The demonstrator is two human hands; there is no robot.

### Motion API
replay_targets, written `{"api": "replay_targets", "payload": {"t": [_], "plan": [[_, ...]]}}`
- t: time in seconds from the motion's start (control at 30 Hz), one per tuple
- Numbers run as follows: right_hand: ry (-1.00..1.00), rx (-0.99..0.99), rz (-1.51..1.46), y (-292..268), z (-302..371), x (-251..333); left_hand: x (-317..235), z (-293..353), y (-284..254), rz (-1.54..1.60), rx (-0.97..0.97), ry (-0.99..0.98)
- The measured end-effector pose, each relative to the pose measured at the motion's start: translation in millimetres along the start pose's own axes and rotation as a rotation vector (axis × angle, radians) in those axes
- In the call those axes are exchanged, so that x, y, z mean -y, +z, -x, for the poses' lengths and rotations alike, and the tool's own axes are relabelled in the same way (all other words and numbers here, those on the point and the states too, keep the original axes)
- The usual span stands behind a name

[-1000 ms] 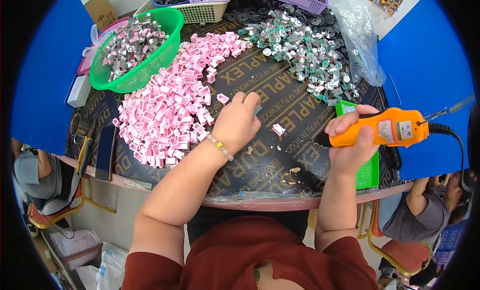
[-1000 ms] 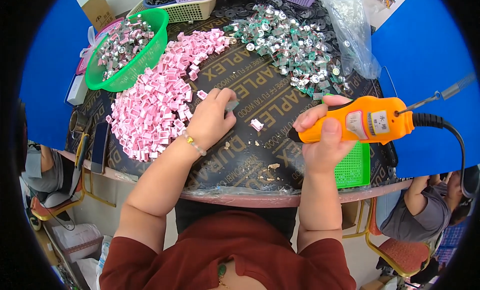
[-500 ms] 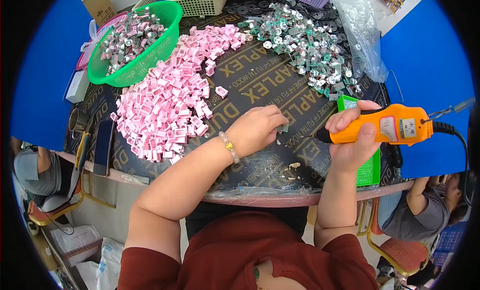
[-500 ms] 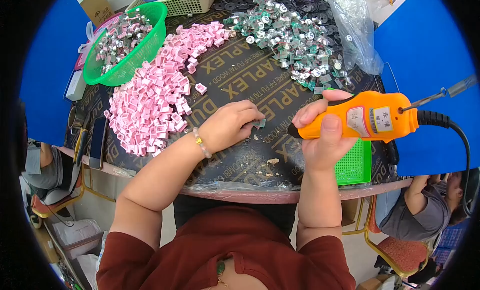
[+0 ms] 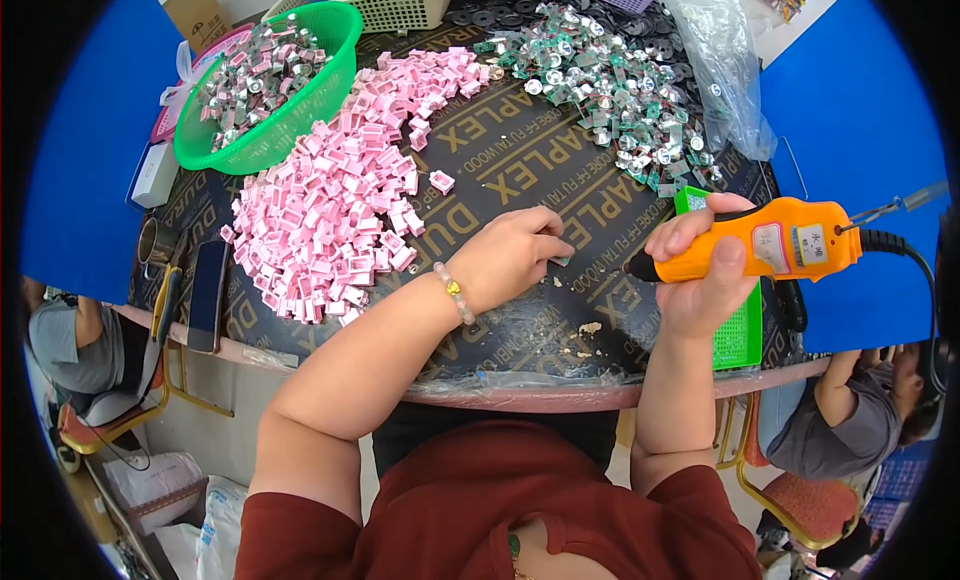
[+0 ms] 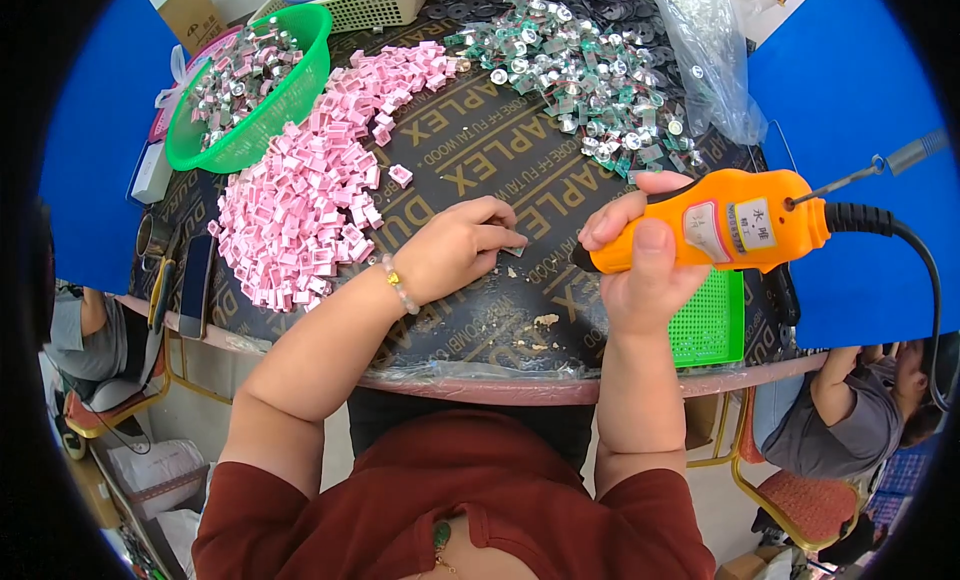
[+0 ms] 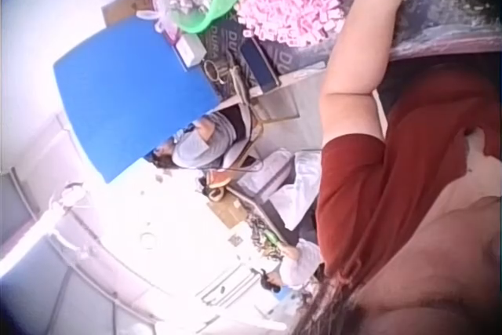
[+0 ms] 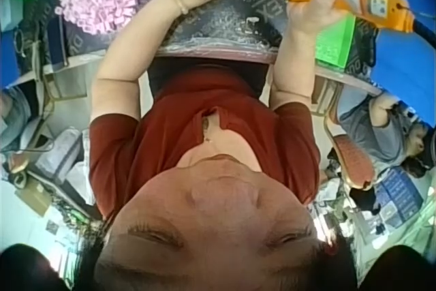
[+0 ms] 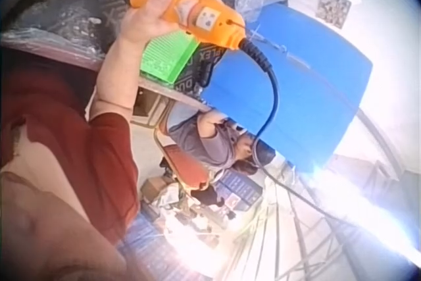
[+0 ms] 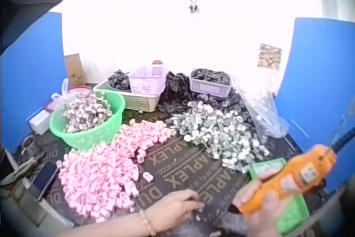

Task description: The person is assembling small pink plastic parts onto silver metal bases at a factory workbench.

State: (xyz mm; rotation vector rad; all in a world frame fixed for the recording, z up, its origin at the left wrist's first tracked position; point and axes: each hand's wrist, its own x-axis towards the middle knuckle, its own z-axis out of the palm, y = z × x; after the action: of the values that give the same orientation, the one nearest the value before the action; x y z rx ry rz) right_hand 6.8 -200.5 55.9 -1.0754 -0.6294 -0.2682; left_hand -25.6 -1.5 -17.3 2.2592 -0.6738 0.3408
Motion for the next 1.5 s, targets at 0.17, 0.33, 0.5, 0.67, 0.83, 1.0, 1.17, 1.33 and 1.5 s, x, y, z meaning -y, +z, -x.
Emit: {"api": "replay_targets", "payload": {"t": [0.17,0.33,0.5,0.67,0.83,1.0,1.17,1.33,1.5], "plan": [[-0.013,0.006,0.005,-1,0,0,-1,-1,0,0.0,0.003,0.041],[-0.016,0.012,-0.01,-1,0,-2,-5,0,6,0.007,-0.065,-0.028],[-0.015,0.003,-0.033,0,2,-6,-14,1,10,-0.042,-0.094,-0.164],[0.009,0.029,-0.038,5,4,-8,-20,1,12,-0.115,-0.103,-0.264],[0.018,0.039,-0.073,6,6,-10,-23,3,9,-0.134,-0.052,-0.25],[0.021,0.044,-0.084,8,6,-15,-30,0,7,-0.242,-0.052,-0.253],[0.044,0.046,0.033,13,5,-21,-26,2,4,-0.236,-0.036,-0.21],[0.054,0.029,0.044,12,7,-23,-21,4,6,-0.171,-0.07,-0.159],[0.025,0.02,-0.083,7,7,-20,-22,0,7,-0.23,-0.02,-0.146]]}}
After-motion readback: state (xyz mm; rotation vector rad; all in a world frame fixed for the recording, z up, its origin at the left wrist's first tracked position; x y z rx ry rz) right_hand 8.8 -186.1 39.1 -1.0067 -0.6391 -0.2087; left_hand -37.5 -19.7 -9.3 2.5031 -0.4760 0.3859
